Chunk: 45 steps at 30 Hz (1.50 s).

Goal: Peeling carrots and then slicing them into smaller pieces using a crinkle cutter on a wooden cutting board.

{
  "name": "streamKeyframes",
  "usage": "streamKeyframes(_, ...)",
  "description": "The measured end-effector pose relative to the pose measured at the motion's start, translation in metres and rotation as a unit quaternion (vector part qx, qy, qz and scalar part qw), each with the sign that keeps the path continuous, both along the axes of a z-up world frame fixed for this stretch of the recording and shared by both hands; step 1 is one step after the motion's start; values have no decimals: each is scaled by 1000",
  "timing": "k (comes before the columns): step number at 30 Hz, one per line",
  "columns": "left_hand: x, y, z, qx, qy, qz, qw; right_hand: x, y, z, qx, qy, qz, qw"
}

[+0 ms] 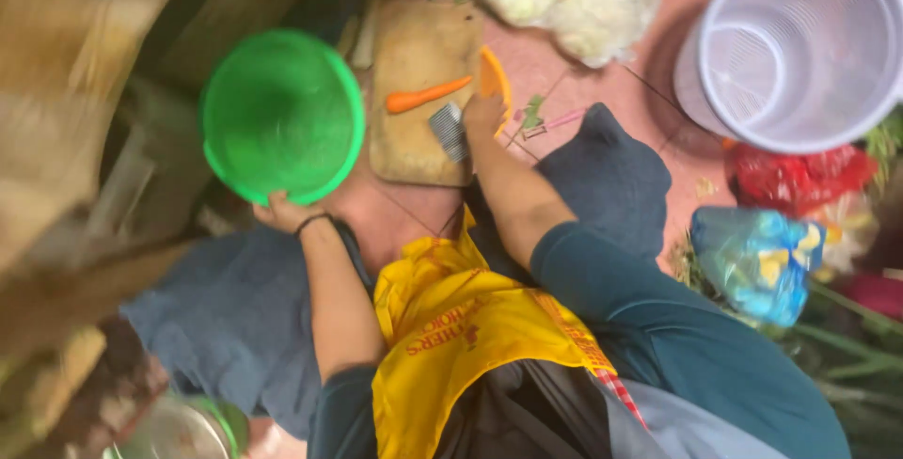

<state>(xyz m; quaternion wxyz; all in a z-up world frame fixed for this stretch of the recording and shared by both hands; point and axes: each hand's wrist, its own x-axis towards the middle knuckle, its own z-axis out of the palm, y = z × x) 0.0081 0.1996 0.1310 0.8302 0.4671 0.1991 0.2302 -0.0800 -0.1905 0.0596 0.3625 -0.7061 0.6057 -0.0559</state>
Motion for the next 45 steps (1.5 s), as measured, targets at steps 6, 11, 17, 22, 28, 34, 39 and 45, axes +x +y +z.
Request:
streamKeyframes(6,28,22,-106,40,77,49,995,-39,16,-67,-42,-110,77,990)
streamKeyframes(11,1,42,-121,205,195,113,953,-36,16,-115,60,-177,100,977)
streamKeyframes(17,-10,60,-117,346,362,177,847,-25,26,-98,94,-138,98,981)
streamKeyframes(22,-14,77,-136,367,353,69,858,-34,35,-24,122,-92,17,988)
streamKeyframes(28,-26,55,-101,193,276,-145,930,-62,-40,-69,-13,-81,-9,997)
streamKeyframes(34,-28,24,-110,145,234,-195,941,-121,-78,-51,-65,-133,-55,987)
streamKeyframes(39,-21,16,-137,230,248,-201,919,-132,-97,-20,-71,-155,-91,981)
streamKeyframes(45,-5,-3,-177,271,182,-171,929,-106,-96,21,-95,-255,-37,961)
